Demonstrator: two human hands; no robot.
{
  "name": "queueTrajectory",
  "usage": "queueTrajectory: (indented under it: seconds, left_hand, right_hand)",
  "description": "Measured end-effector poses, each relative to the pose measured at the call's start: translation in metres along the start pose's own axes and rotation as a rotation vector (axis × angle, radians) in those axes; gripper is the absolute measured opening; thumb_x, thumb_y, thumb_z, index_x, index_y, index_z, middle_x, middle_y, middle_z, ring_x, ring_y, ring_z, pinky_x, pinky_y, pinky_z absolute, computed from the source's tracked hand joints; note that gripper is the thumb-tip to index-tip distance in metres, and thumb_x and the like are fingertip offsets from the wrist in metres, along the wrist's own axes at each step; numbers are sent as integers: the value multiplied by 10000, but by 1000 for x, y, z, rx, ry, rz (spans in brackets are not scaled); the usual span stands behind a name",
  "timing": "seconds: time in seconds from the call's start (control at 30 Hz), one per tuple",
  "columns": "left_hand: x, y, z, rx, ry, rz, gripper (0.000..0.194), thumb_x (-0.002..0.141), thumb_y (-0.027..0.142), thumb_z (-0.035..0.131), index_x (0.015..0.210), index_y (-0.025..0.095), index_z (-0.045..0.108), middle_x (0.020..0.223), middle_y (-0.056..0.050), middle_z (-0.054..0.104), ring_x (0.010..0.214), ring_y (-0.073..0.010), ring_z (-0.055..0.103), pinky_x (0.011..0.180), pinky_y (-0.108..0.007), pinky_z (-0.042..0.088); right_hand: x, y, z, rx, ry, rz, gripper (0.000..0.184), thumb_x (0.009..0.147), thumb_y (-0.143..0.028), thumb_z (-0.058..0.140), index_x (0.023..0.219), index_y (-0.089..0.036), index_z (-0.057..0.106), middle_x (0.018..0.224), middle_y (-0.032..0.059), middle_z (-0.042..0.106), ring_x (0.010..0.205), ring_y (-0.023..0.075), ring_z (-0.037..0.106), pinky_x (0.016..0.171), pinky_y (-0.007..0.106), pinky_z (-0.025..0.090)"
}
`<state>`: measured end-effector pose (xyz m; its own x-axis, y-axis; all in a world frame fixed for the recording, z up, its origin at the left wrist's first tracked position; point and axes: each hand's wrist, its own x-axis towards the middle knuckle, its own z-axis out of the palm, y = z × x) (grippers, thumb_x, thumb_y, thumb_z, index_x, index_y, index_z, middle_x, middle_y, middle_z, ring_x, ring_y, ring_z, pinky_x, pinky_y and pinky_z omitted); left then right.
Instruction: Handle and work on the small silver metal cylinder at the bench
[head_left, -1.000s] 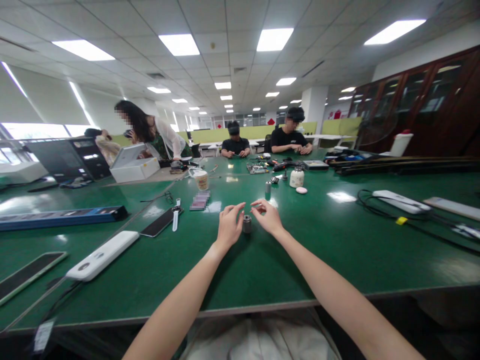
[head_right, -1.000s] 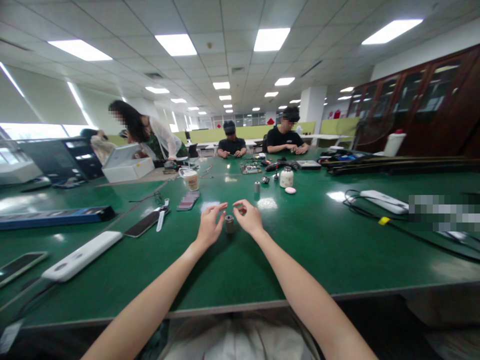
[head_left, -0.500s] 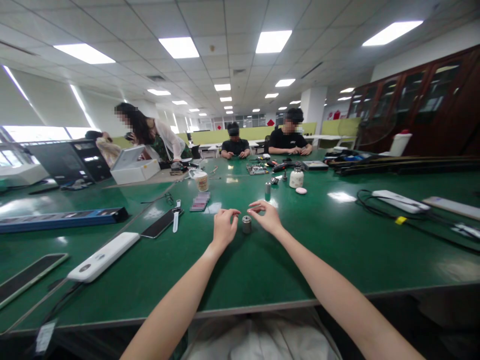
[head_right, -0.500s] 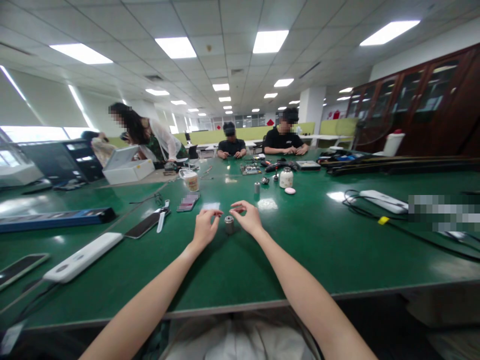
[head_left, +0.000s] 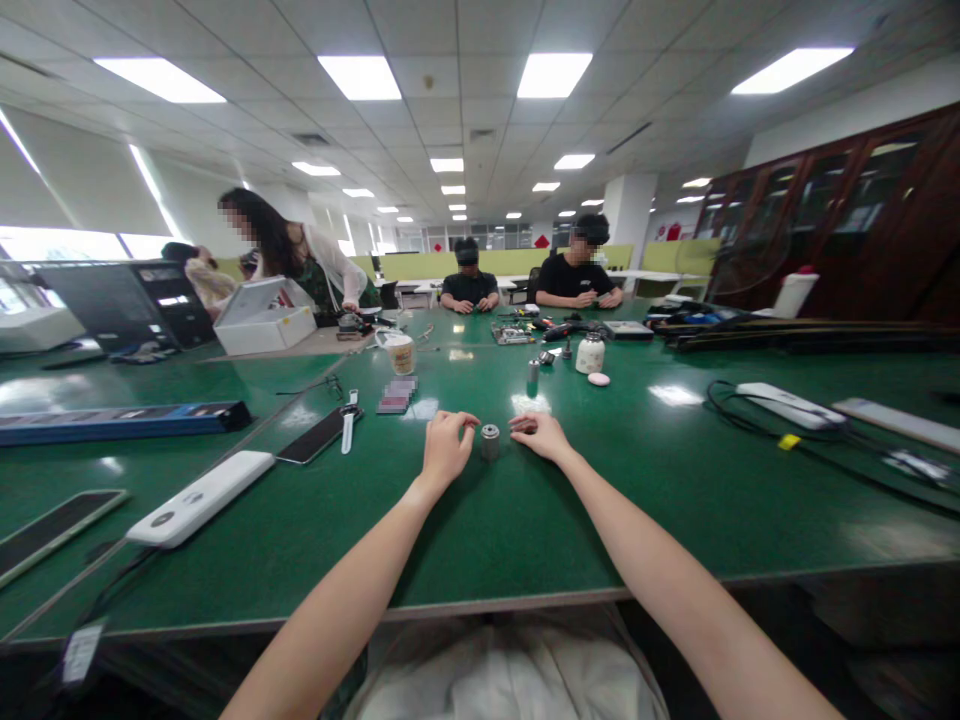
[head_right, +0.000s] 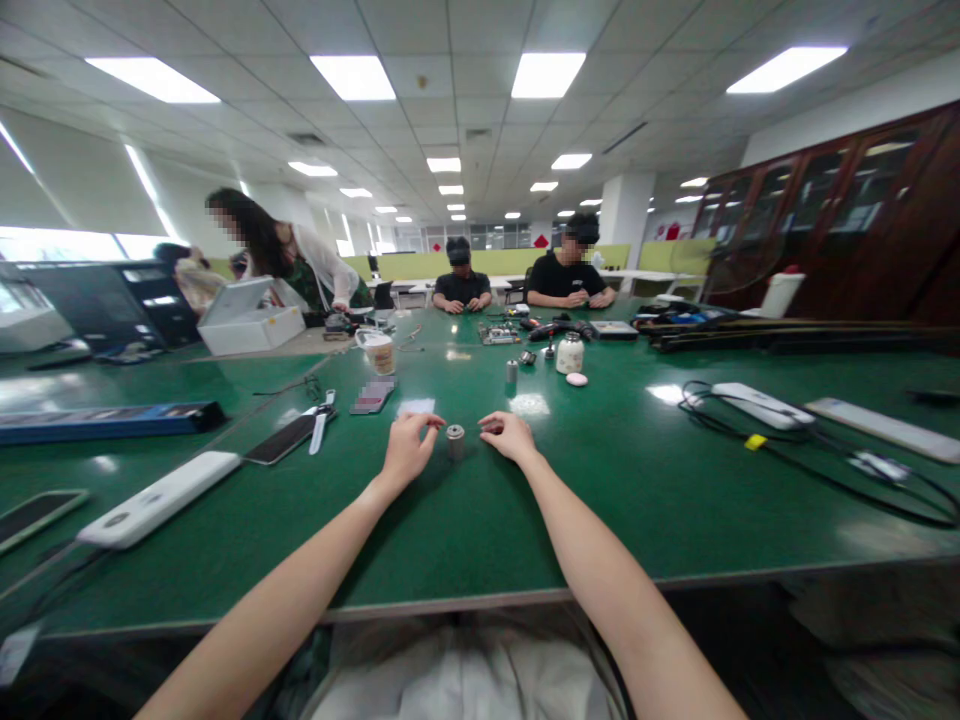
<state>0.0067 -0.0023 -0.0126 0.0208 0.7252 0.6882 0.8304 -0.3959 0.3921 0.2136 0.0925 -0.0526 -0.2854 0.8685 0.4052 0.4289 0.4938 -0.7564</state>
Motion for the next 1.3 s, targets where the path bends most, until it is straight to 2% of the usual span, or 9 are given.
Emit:
queueTrajectory:
  seconds: [0.1,0.2,0.37,0.53,0.67,1.03,1.17,1.23,1.3]
  left_hand:
    - [0,0,1,4,-11,0,190,850,167,519,879,224,697,877,-11,720,895,-215,553,858,-355,410]
    - [0,-1,2,8,-17,1,193,847,165,519,882,227,697,868,-9,721,897,-217,553,860,-359,410]
    - [0,-1,2,6,-30,3,194,847,170,519,878,229,702,850,-12,717,889,-218,556,845,-356,417]
    - [0,-2,2,6,-42,2,194,845,175,523,890,231,703,858,-18,715,901,-223,556,843,-357,422]
    - [0,-3,3,7,-46,4,192,854,185,520,888,231,703,877,-20,716,911,-222,558,837,-353,428]
    - [-2,-1,3,-6,-54,8,195,863,195,519,934,227,698,891,-28,715,912,-219,568,834,-351,431]
    - [-2,2,3,-55,-32,8,191,880,278,540,969,236,703,919,-21,727,902,-211,574,841,-347,424]
    - [-2,3,4,-88,-37,20,197,868,348,571,955,244,714,905,-12,735,882,-207,580,840,-345,421]
    - [-2,4,7,-127,-41,22,203,849,388,596,920,251,728,889,-3,742,863,-201,590,833,-340,420]
  right_hand:
    - [-1,-3,0,-2,1,29,208,691,-175,704,893,-223,709,794,20,748,767,183,712,798,342,550]
    - [-1,-9,1,25,57,28,201,705,-186,685,903,-216,704,795,27,745,744,183,703,767,343,552]
    - [-3,-38,6,145,176,-109,159,752,-238,635,894,-192,688,799,36,732,733,170,687,736,325,545]
    - [-11,-66,16,204,136,-253,152,774,-227,617,911,-196,675,842,29,725,763,154,686,757,303,538]
    - [-15,-71,19,163,99,-290,153,780,-203,608,917,-204,674,868,24,725,778,152,684,759,299,533]
    - [-22,-79,15,53,71,-264,191,811,-250,605,1000,-247,634,836,-4,725,793,163,682,779,309,515]
    - [-19,-78,13,88,248,-164,288,890,-330,501,1161,-234,531,733,-11,716,751,175,682,760,321,506]
    - [-17,-77,11,115,313,-130,278,913,-334,445,1158,-221,512,698,-12,704,715,173,674,721,307,504]
    - [-16,-76,10,127,320,-118,246,915,-314,415,1114,-222,526,685,-15,695,682,165,664,682,288,498]
